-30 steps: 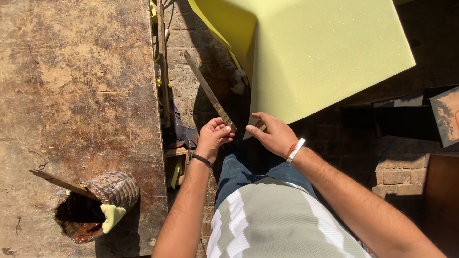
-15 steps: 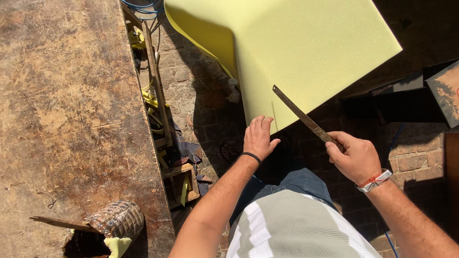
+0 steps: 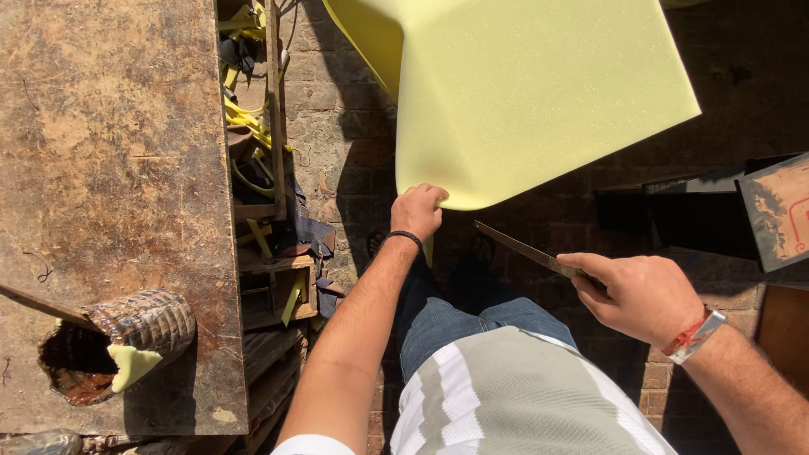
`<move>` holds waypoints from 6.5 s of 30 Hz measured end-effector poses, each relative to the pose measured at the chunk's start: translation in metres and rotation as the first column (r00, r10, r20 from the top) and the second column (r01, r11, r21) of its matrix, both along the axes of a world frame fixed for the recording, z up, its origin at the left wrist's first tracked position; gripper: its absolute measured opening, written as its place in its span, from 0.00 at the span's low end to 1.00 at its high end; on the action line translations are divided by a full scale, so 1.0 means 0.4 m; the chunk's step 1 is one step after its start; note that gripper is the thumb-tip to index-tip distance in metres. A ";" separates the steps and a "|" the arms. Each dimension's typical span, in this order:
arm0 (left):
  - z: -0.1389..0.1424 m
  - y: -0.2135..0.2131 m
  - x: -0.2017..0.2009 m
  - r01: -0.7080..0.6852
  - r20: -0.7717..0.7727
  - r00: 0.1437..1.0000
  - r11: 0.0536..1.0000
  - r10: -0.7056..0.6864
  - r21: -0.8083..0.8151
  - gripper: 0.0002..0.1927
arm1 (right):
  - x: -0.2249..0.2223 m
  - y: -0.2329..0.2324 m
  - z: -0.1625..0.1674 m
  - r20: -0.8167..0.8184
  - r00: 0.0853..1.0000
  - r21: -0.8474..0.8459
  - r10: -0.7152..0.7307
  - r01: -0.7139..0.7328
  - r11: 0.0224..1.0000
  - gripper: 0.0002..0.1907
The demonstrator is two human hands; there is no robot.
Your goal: The person applies glue with a stick from a container onto a plywood box panel, then lays a large yellow foam sheet over the glued surface and presses it down. They use a hand saw to trim the foam edges and fit the foam around the wooden box, pressing and smoothing the foam in place.
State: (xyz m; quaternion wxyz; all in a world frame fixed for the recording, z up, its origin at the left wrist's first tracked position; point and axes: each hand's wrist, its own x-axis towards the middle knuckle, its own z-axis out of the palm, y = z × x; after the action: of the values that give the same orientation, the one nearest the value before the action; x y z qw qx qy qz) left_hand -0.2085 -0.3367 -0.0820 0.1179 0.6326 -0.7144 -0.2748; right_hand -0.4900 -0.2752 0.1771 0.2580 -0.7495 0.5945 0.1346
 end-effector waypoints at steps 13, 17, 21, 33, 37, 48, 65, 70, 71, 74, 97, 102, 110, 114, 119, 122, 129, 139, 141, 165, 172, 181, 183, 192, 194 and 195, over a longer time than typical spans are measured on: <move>0.050 0.055 -0.006 -0.097 -0.022 0.995 0.982 0.095 -0.160 0.08 | 0.077 -0.080 -0.160 -0.065 0.994 -0.112 0.089 -0.096 0.989 0.13; 0.031 0.086 -0.008 -0.017 -0.008 1.000 0.910 0.015 -0.414 0.08 | 0.157 -0.153 -0.267 -0.105 0.993 -0.066 0.046 -0.053 0.996 0.12; 0.019 0.088 -0.004 0.051 0.064 0.998 0.890 -0.025 -0.452 0.07 | 0.257 -0.242 -0.322 -0.173 0.980 0.007 0.095 -0.095 0.995 0.12; -0.007 0.056 0.018 0.164 0.092 0.985 0.955 -0.146 -0.248 0.05 | 0.295 -0.354 -0.209 -0.223 0.970 -0.076 0.098 -0.118 0.990 0.12; -0.012 0.042 0.015 0.143 0.046 0.989 0.979 -0.138 -0.143 0.03 | 0.385 -0.455 -0.302 -0.271 0.954 0.023 0.130 -0.128 0.991 0.12; -0.006 0.003 0.035 0.137 0.034 0.990 0.990 -0.137 0.021 0.04 | 0.382 -0.566 -0.236 -0.218 0.973 -0.060 0.081 -0.097 0.994 0.11; 0.004 -0.030 0.089 0.011 0.045 0.999 0.980 -0.020 0.197 0.08 | 0.547 -0.779 -0.299 -0.222 0.968 -0.124 0.115 -0.145 0.982 0.10; 0.043 -0.028 0.142 -0.144 -0.089 0.979 0.929 0.185 0.340 0.05 | 0.516 -0.809 -0.193 -0.167 0.983 -0.102 0.081 -0.098 0.990 0.13; 0.052 -0.034 0.149 -0.051 -0.026 0.998 0.951 0.062 0.306 0.04 | 0.501 -0.817 -0.158 -0.171 0.982 -0.121 0.081 -0.102 0.987 0.12; 0.068 -0.051 0.158 0.131 0.124 0.977 0.950 -0.172 0.284 0.07 | 0.509 -0.837 -0.127 -0.207 0.974 -0.146 0.094 -0.126 0.981 0.10; 0.116 -0.101 0.514 0.067 -0.522 0.842 0.935 0.134 0.348 0.14 | 0.698 -1.028 -0.209 -0.218 0.972 -0.066 -0.087 0.074 0.995 0.13; 0.095 -0.151 0.657 -0.160 -0.763 0.470 0.893 0.443 0.420 0.06 | 0.671 -0.996 -0.161 -0.267 0.961 -0.166 -0.070 0.025 0.986 0.13; 0.201 -0.417 0.826 -0.722 -0.719 0.385 0.674 0.578 0.155 0.11 | 0.564 -0.916 -0.057 0.114 0.890 0.073 -0.442 0.436 0.897 0.14; 0.317 -0.608 0.808 -0.763 -0.622 0.491 0.646 0.610 0.031 0.12 | 0.491 -0.881 -0.025 0.227 0.764 0.136 -0.603 0.588 0.797 0.12; 0.422 -0.860 0.743 -0.735 -0.583 0.621 0.647 0.523 -0.202 0.11 | 0.439 -0.863 -0.013 0.296 0.685 0.186 -0.665 0.642 0.744 0.11; 0.458 -1.031 0.672 -0.592 -0.489 0.783 0.703 0.385 -0.395 0.11 | 0.423 -0.842 -0.018 0.327 0.635 0.232 -0.700 0.665 0.710 0.12; 0.389 -1.361 0.433 0.017 -0.214 0.956 0.768 -0.200 -0.640 0.11 | 0.446 -0.826 -0.041 0.434 0.362 0.394 -0.825 0.748 0.535 0.12; 0.057 -1.260 0.274 0.743 0.232 0.669 0.624 -0.706 -0.242 0.39 | 0.586 -0.842 0.012 0.126 0.132 0.372 -0.983 0.913 0.170 0.11; 0.022 -1.170 0.295 0.790 0.216 0.613 0.578 -0.760 -0.207 0.43 | 0.620 -0.831 0.028 0.039 0.116 0.344 -0.992 0.931 0.122 0.11; -0.029 -0.993 0.305 0.837 0.075 0.529 0.504 -0.846 -0.212 0.32 | 0.862 -0.691 -0.086 0.200 0.204 0.090 -0.958 0.970 0.226 0.13; -0.036 -0.972 0.301 0.836 0.131 0.537 0.505 -0.833 -0.215 0.30 | 0.891 -0.693 -0.139 0.227 0.140 -0.010 -0.964 0.990 0.142 0.13; -0.043 -0.969 0.303 0.832 0.125 0.542 0.510 -0.831 -0.218 0.30 | 0.756 -0.839 -0.319 0.129 0.187 -0.144 -0.974 0.975 0.168 0.13; -0.043 -0.972 0.304 0.830 0.119 0.546 0.515 -0.829 -0.215 0.31 | 0.725 -0.876 -0.312 0.103 0.161 -0.060 -0.982 0.986 0.155 0.13; -0.058 -0.966 0.301 0.809 0.039 0.575 0.560 -0.817 -0.181 0.31 | 0.589 -0.869 -0.103 0.047 -0.014 0.192 -0.999 0.981 -0.005 0.15; -0.057 -0.967 0.296 0.810 0.000 0.578 0.574 -0.816 -0.123 0.32 | 0.557 -0.926 -0.152 -0.006 0.061 0.183 -0.998 0.981 0.059 0.15; -0.060 -0.969 0.295 0.814 0.027 0.575 0.568 -0.818 -0.122 0.32 | 0.543 -0.959 -0.184 -0.030 0.088 0.184 -0.996 0.980 0.081 0.16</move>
State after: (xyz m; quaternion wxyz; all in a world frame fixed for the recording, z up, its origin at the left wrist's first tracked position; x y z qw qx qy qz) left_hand -0.0903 -0.7242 -0.1059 0.0277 0.2191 -0.9387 -0.2646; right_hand -0.2728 -0.6589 0.1036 0.3692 -0.1362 0.9169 -0.0668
